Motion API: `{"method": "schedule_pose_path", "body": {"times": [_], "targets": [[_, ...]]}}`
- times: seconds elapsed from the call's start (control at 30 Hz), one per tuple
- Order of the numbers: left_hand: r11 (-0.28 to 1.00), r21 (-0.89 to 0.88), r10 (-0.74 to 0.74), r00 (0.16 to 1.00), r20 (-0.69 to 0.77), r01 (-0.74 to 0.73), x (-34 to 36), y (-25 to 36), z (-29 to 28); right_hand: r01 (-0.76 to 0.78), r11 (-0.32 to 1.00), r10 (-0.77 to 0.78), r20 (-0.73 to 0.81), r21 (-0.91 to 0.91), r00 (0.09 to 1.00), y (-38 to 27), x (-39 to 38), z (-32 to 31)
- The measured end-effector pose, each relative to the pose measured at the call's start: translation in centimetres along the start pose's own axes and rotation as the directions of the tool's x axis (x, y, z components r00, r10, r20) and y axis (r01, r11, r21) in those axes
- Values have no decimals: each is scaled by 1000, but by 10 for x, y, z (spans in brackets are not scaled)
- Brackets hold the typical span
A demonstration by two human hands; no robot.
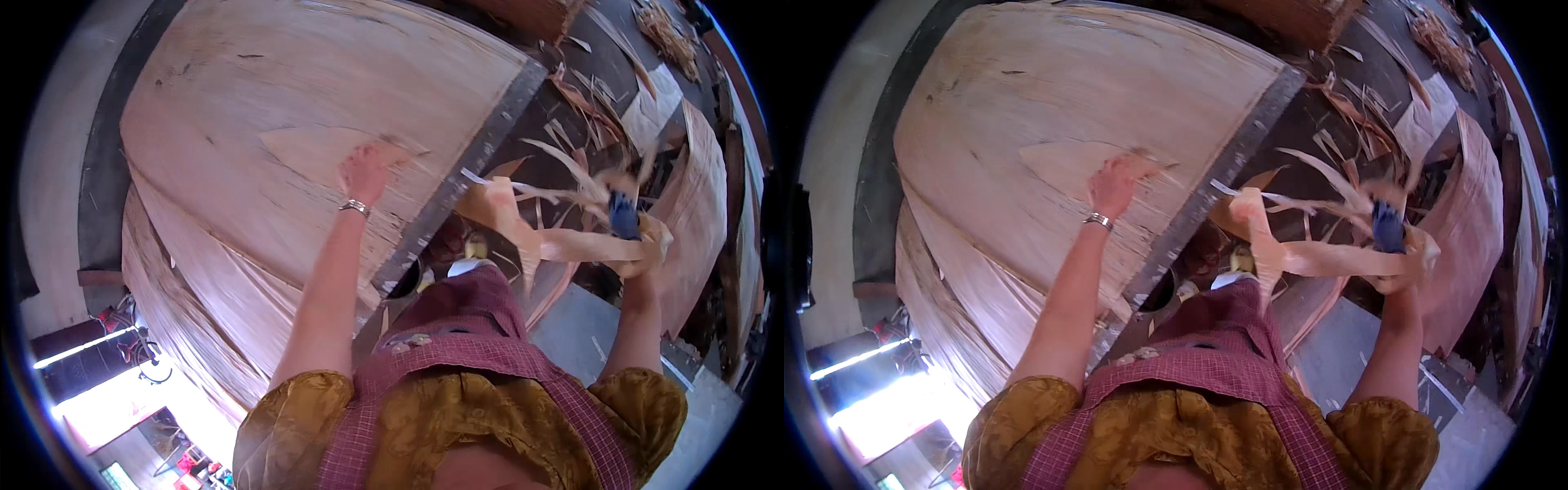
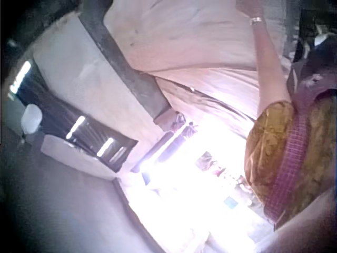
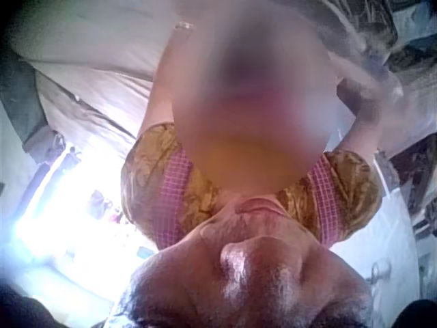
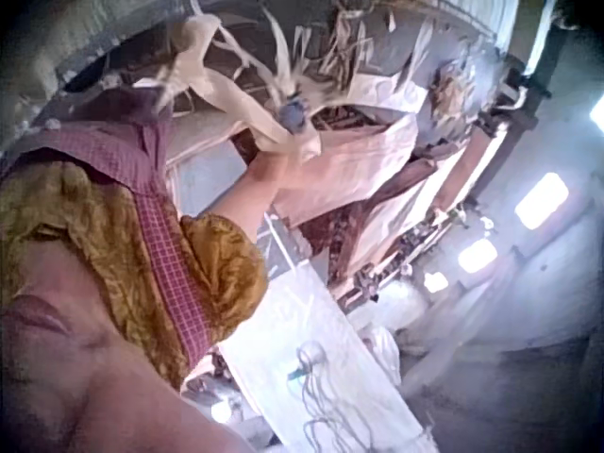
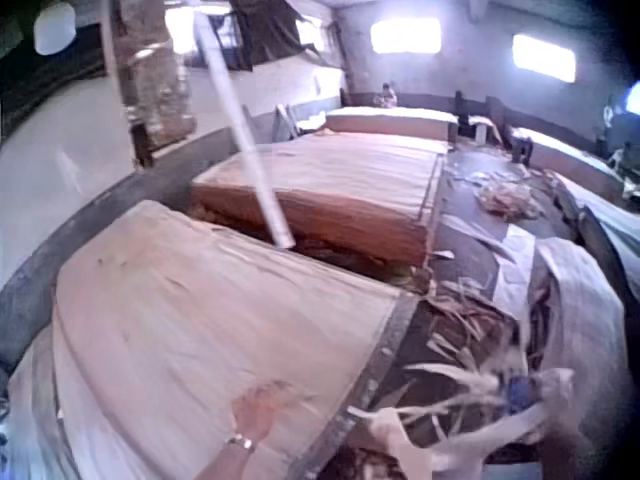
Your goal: The person uses a utility knife to cut thin strips from a sheet of wood veneer, handling the material by hand and placing the scraps to the side.
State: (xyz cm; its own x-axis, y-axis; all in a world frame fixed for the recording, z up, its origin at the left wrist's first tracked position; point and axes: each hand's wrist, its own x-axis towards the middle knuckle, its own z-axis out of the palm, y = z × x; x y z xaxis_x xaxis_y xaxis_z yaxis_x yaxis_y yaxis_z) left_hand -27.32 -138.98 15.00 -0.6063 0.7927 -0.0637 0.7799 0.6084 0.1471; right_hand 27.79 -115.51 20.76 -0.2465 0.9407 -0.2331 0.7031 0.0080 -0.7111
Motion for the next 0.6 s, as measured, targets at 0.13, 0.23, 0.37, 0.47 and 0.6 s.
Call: {"method": "schedule_pose_path", "body": {"times": [0.13,0.23,0.37,0.47,0.6], "targets": [[1000,-19,-12,999,37,13,4,-5,-3,-90,993,97,94,-72,991,79,17,10],[989,118,69,990,124,-84,9,-34,9,-83,992,107,267,-99,958,124,41,47],[997,45,49,980,190,-58,19,-9,-2,-52,995,88,496,-86,864,161,55,108],[999,32,-47,974,221,41,17,-15,-11,8,1000,1,668,-10,744,153,56,162],[998,26,-54,949,309,49,18,-18,-11,54,995,-95,791,78,605,138,55,210]]}}
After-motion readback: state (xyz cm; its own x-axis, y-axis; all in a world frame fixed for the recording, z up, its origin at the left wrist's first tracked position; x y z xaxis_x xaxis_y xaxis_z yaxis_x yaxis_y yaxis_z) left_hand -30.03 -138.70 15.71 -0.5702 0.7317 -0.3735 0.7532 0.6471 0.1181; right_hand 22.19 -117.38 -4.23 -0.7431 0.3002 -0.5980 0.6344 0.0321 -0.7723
